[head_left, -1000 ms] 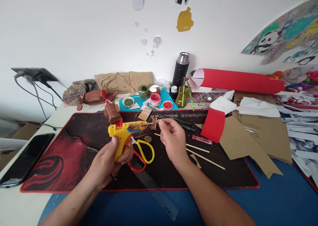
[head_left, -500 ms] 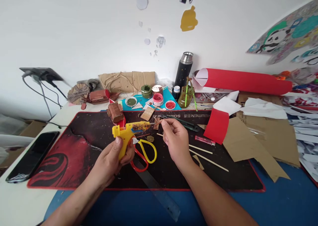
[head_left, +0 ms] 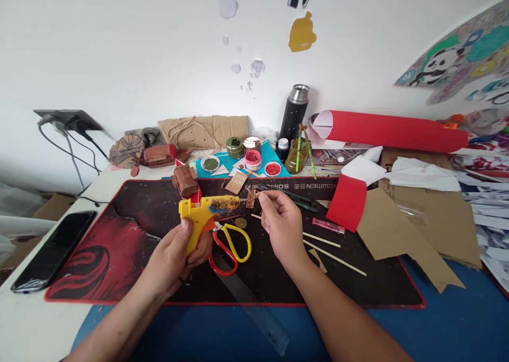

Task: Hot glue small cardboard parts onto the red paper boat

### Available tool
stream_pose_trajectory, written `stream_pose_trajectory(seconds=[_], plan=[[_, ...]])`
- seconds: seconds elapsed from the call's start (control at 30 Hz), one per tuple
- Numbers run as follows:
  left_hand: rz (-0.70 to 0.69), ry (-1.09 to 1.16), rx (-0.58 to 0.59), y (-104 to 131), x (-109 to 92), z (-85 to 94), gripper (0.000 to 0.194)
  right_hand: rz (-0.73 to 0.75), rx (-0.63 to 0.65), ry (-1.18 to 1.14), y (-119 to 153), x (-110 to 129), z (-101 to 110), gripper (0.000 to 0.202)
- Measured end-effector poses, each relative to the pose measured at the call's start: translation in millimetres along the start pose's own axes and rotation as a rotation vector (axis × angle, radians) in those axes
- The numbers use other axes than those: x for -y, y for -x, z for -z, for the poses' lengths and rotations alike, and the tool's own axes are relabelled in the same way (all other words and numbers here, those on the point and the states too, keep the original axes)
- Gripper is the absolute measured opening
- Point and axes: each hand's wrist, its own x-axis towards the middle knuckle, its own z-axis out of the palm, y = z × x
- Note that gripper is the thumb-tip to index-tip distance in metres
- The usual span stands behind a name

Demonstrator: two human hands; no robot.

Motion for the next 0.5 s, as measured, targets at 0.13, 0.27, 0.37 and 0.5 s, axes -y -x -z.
stream_pose_trajectory(seconds=[0.13,0.27,0.37,0.5], plan=[[0.010,0.033,-0.016,0.4,3.4,1.5,0.078,0.008,0.004,-0.003,-0.5,-1.1,0.8,0.039],[0.024,0.063,-0.022,1.3,8.1,4.1,0.073,0.007,0.004,0.001,-0.5,-2.7,1.7,0.038],[0.023,0.085,-0.043,2.2,9.3,3.8,0.069,0.006,0.005,0.005,-0.2,-2.4,1.6,0.040],[0.013,0.118,-0.056,2.7,8.0,1.6,0.068,0.012,0.007,0.001,0.1,-1.4,0.9,0.039]])
